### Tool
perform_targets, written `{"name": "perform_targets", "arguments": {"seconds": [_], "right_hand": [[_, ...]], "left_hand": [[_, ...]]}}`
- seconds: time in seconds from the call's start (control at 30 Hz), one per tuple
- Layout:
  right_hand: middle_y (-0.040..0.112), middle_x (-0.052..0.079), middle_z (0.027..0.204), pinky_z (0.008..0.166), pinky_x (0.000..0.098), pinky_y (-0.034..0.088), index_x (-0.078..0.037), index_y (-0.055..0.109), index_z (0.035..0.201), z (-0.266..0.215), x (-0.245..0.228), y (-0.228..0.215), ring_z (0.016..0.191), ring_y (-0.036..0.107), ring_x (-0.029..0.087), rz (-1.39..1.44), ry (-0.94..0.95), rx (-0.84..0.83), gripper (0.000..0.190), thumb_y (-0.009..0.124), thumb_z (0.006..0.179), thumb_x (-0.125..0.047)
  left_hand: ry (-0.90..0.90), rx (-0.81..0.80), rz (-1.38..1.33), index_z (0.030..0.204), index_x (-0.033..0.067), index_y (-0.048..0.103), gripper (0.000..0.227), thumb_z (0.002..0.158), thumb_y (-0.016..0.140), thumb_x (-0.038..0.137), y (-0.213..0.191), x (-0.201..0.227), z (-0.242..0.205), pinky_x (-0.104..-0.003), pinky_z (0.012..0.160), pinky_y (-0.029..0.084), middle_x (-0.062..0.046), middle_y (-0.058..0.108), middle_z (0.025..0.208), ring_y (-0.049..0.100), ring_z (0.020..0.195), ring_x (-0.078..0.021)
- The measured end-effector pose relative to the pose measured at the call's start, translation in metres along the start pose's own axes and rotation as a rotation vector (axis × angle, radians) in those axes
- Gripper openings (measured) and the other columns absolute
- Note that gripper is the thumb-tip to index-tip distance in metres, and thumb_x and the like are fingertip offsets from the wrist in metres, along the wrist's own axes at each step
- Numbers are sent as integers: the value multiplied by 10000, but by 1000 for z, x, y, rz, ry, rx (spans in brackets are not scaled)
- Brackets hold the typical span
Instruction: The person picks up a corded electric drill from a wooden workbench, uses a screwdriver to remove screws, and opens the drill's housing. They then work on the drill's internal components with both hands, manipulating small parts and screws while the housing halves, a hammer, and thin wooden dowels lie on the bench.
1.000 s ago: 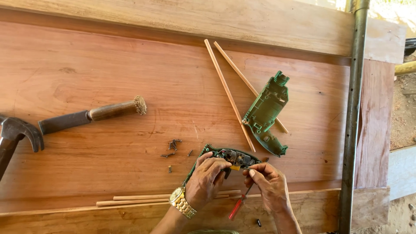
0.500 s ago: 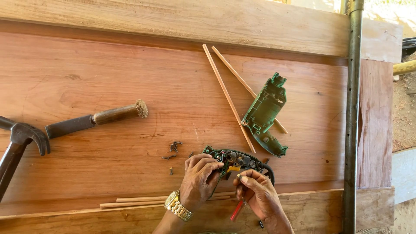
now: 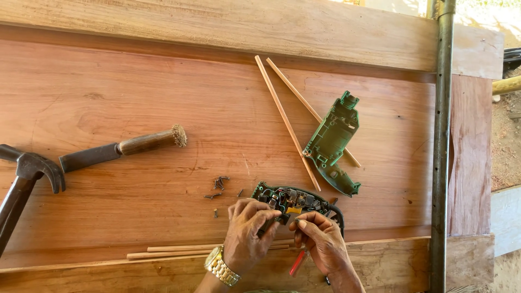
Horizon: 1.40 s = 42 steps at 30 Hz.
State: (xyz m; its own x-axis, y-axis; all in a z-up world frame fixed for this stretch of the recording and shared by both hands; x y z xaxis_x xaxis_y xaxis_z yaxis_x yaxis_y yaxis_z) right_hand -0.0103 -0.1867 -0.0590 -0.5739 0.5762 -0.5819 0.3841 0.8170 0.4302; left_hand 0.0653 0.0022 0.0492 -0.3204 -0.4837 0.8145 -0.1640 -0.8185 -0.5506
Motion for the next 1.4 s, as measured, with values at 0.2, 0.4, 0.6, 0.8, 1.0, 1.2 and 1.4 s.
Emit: {"name": "perform_targets", "arguments": {"seconds": [0.2, 0.4, 0.6, 0.8, 1.0, 1.2, 1.4], "right_hand": [[765, 111, 883, 654, 310, 611, 30, 712, 995, -9, -6, 2, 714, 693, 136, -353, -103, 34, 132, 667, 920, -68], [781, 66, 856, 717, 267, 621, 15, 758, 1029, -30, -17, 13, 775, 719, 102, -683, -93, 84, 176, 703, 907, -99], [765, 70, 860, 713, 280, 603, 27, 763, 1074, -43, -3, 9, 768, 694, 118, -562, -70, 19, 209, 692, 910, -81], [746, 96, 873, 703, 308, 620, 45, 747, 1070, -56, 4, 6, 766, 689, 139, -455, -94, 0, 207, 696, 896, -56], [748, 101, 894, 687, 283, 583, 41, 754, 1056, -68, 11, 1, 760, 674, 128, -500, -149, 23, 184, 709, 909, -61], [720, 75, 883, 676, 273, 588, 20, 757, 1014, -85, -2, 14, 751, 685, 121, -630, -185, 75, 147, 715, 902, -64], [707, 67, 886, 652, 266, 598, 20, 752, 991, -93, -9, 24, 753, 725, 119, -725, -256, 91, 124, 713, 888, -36]], "left_hand": [[-77, -61, -72, 1048, 161, 753, 255, 816, 836, 224, 8, 10, -11, -416, 885, 421, -26, 697, 1021, 606, 1018, -255], [-204, -108, -123, 982, 169, 789, 155, 847, 804, 243, 10, 0, -25, -391, 852, 449, -5, 733, 966, 628, 954, -225], [-258, -159, -172, 959, 155, 817, 132, 872, 774, 246, 13, 0, -42, -388, 848, 456, -9, 761, 940, 647, 926, -221], [-255, -189, -249, 996, 128, 793, 136, 927, 721, 220, 22, 5, -55, -374, 834, 498, -21, 759, 915, 676, 896, -219], [-478, -304, -546, 1058, 74, 779, 180, 967, 677, 192, 47, -5, -79, -324, 770, 562, -33, 751, 940, 696, 886, -164], [-719, -388, -989, 1122, 5, 754, 272, 974, 647, 207, 84, -16, -106, -244, 795, 592, -20, 784, 959, 703, 863, -62], [-708, -425, -1049, 1111, -18, 763, 272, 998, 654, 204, 92, -16, -112, -239, 776, 556, -21, 759, 926, 661, 835, -58]]}}
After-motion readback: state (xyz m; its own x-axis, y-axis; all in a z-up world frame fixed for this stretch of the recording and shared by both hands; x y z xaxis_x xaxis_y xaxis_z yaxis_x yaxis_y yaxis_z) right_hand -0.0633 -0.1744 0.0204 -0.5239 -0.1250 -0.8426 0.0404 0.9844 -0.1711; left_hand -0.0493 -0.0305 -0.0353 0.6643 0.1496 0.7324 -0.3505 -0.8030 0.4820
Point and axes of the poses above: each hand's wrist, its own z-axis towards the middle knuckle, its own y-axis out of the palm, x = y × z, the point moved 8 cm from there along z, towards the middle knuckle
